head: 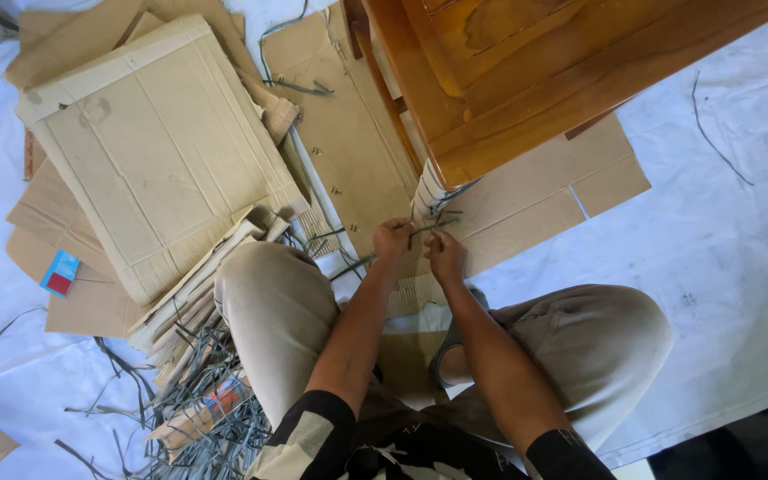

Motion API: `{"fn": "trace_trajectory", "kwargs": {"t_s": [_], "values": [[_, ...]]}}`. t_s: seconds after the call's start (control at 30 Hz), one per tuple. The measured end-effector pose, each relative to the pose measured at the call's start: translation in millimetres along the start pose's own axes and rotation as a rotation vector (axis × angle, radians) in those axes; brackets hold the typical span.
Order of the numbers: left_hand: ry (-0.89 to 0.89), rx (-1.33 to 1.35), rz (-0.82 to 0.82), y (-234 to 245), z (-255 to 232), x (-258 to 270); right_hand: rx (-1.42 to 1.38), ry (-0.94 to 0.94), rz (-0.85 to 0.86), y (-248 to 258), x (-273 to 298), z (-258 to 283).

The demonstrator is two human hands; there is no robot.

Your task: Wrapping wooden chair legs with protective foam and securing them with plastic strips.

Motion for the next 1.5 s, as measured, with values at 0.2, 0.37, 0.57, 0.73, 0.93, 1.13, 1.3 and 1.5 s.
{"fn": "trace_trajectory", "kwargs": {"t_s": [0.2, 0.37, 0.57, 0.73, 0.93, 1.13, 1.3, 1.5], "values": [[0.103, 0.157, 0.118, -46, 32, -43, 0.122, 0.15, 0.063, 4, 17, 14], [0.08, 0.145, 0.165, -36, 23, -12, 0.211, 0.228, 0.08, 2, 28, 31], [0.07, 0.186, 0.212, -31, 28, -8, 0.357, 0.266, 0.197, 0, 31, 15], [0.114, 0.312, 0.259, -33, 35, -5, 0.514, 0.25, 0.328, -8, 28, 8], [0.087, 0.261, 0.22, -15, 33, -5, 0.457, 0.246, 0.363, -10, 28, 9], [0.053, 0.079, 0.116, -12, 32, 5, 0.527, 0.258, 0.24, -4, 18, -10], [0.034, -0.025, 0.058, -15, 36, 6, 0.292, 0.401, -0.101, -1, 9, 24], [0.0, -0.122, 0.022, -8, 34, 21, 0.242, 0.245, -0.013, -17, -15, -2]]}}
Point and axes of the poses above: each hand's wrist, its own x-axis away from the middle knuckle, its own y-axis out of the back of the hand, z = x × y, the point moved 2 cm from there along -x, towards the middle knuckle, and after that the axes turned 15 degrees about y, right-handed, at the moved point
